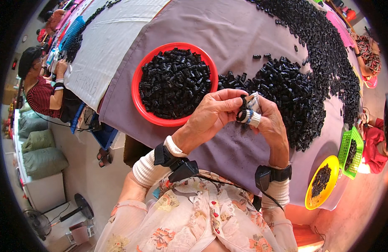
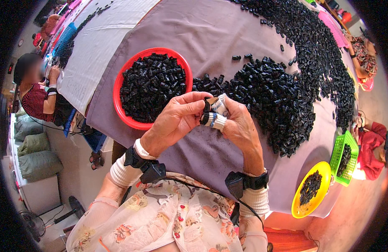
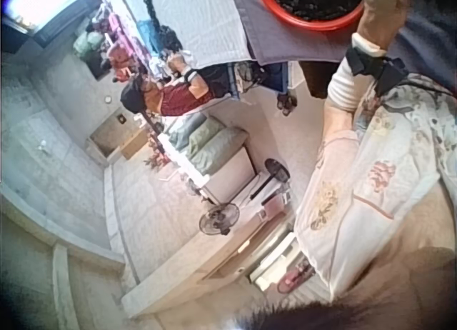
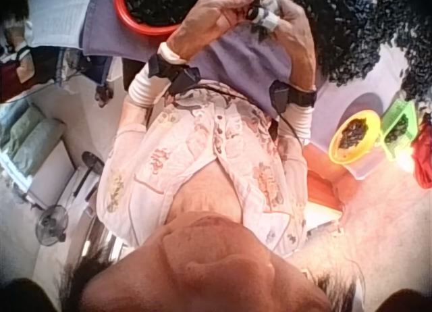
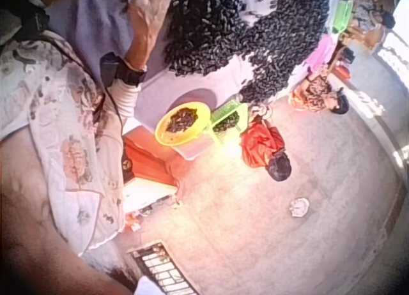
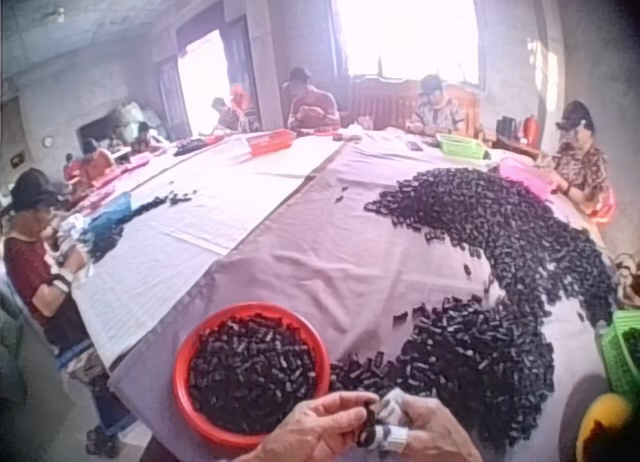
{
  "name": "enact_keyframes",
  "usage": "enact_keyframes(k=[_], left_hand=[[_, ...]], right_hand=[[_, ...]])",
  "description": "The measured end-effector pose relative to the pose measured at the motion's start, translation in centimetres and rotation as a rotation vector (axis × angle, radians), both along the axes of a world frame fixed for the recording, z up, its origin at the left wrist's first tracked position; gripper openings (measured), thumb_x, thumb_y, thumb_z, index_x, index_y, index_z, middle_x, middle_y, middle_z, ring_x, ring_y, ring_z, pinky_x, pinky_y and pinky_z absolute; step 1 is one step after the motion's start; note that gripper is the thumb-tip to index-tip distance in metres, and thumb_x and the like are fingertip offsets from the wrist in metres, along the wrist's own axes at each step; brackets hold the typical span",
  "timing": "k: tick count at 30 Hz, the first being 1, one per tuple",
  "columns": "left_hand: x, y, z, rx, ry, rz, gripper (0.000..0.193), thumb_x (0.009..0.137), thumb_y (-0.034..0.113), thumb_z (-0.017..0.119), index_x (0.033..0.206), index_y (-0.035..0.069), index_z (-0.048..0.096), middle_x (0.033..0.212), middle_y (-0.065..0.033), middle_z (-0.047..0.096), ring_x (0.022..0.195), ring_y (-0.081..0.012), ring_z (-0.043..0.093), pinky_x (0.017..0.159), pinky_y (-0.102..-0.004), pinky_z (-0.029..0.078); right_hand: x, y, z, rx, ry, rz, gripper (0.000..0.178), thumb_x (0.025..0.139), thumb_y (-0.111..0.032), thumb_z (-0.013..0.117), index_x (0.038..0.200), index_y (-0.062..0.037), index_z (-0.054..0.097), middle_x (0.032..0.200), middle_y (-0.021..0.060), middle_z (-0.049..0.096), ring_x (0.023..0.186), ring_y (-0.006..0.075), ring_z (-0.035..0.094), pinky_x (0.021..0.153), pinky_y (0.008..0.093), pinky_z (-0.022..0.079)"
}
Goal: Assemble small black plastic components by hand and organize them on a workbench.
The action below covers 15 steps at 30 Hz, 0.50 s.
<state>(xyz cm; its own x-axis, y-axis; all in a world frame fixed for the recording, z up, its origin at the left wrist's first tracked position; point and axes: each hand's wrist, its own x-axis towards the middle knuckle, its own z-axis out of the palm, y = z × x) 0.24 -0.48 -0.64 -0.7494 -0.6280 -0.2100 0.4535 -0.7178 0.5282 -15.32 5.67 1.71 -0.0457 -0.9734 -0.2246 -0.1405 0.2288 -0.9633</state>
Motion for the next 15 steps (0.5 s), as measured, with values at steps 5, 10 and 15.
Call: enact_keyframes(k=[5,10,15], left_hand=[[-0.02,-0.09,-0.05,0.016,-0.003,-0.004,0.022,0.086,0.008,0.054,0.107,0.0,0.055,0.096,-0.0076,0.061,0.081,-0.0113,0.058,0.072,-0.0252,0.048],[0.14,-0.07,-0.03,0.017,0.0,-0.013,0.022,0.086,0.009,0.054,0.106,0.0,0.055,0.094,-0.0061,0.061,0.079,-0.0104,0.058,0.071,-0.025,0.048],[0.03,-0.08,-0.51,0.022,-0.015,-0.016,0.021,0.087,0.01,0.053,0.105,0.0,0.056,0.092,-0.0057,0.061,0.078,-0.0102,0.058,0.071,-0.025,0.048]], right_hand=[[-0.1,-0.07,-0.24,-0.018,0.013,0.003,0.02,0.073,-0.019,0.068,0.087,-0.008,0.058,0.06,-0.0059,0.05,0.045,0.0013,0.043,0.039,0.0177,0.032],[-0.1,-0.16,-0.19,-0.023,0.007,0.036,0.02,0.073,-0.019,0.068,0.087,-0.0071,0.058,0.061,-0.0056,0.05,0.048,0.0021,0.043,0.042,0.0194,0.033],[-0.21,-0.11,0.03,-0.028,0.015,0.067,0.02,0.073,-0.019,0.067,0.086,-0.0057,0.058,0.061,-0.0054,0.05,0.052,0.0035,0.043,0.045,0.0214,0.035]])
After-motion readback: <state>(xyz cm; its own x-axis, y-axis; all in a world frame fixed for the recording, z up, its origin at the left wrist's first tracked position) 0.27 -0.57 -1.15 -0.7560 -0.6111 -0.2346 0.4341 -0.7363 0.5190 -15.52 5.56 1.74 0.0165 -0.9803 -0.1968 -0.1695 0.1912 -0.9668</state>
